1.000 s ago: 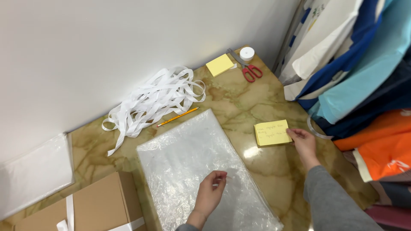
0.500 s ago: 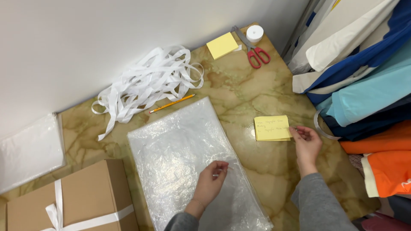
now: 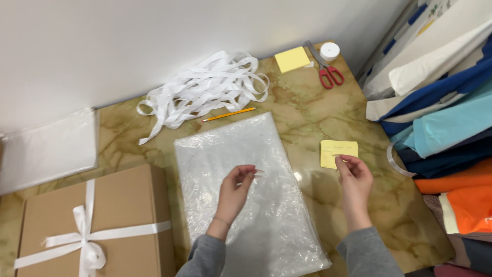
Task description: The person unpacks a cardboard box containing an orange garment wrapped in bubble wrap. They remove the garment, place it on a green hanger, and hang it on a clothing rack. The person then closes the empty box and ties a white ribbon around a separate, already packed box.
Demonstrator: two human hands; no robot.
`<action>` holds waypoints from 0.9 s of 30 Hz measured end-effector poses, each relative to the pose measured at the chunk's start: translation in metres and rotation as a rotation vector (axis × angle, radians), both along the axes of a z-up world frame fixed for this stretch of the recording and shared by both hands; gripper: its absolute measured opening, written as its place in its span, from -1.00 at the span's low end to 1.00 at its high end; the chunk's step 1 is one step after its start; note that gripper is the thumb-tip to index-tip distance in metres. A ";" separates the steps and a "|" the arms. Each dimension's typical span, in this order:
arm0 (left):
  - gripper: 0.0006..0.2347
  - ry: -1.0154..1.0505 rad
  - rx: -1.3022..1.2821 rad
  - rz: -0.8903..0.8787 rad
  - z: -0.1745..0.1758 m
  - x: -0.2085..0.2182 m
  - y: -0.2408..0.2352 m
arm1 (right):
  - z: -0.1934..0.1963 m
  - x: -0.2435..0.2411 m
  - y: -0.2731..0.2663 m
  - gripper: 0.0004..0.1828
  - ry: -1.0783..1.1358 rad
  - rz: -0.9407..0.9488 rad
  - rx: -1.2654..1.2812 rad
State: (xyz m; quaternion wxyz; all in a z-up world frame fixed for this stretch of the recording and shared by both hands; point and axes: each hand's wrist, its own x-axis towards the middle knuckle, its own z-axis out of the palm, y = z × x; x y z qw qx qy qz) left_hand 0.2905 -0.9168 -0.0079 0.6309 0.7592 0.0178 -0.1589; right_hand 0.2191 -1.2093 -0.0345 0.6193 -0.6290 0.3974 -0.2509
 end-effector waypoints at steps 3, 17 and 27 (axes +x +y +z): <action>-0.79 -0.058 -0.075 0.111 0.013 0.002 0.043 | 0.014 0.014 0.025 -0.81 -0.066 0.078 -0.004; -0.84 -0.150 -0.265 0.567 0.008 -0.071 0.328 | 0.069 0.000 0.303 -0.93 -0.021 0.674 0.035; -0.82 -0.046 0.052 0.598 -0.034 -0.099 0.518 | 0.002 -0.015 0.513 -0.91 0.082 0.912 0.068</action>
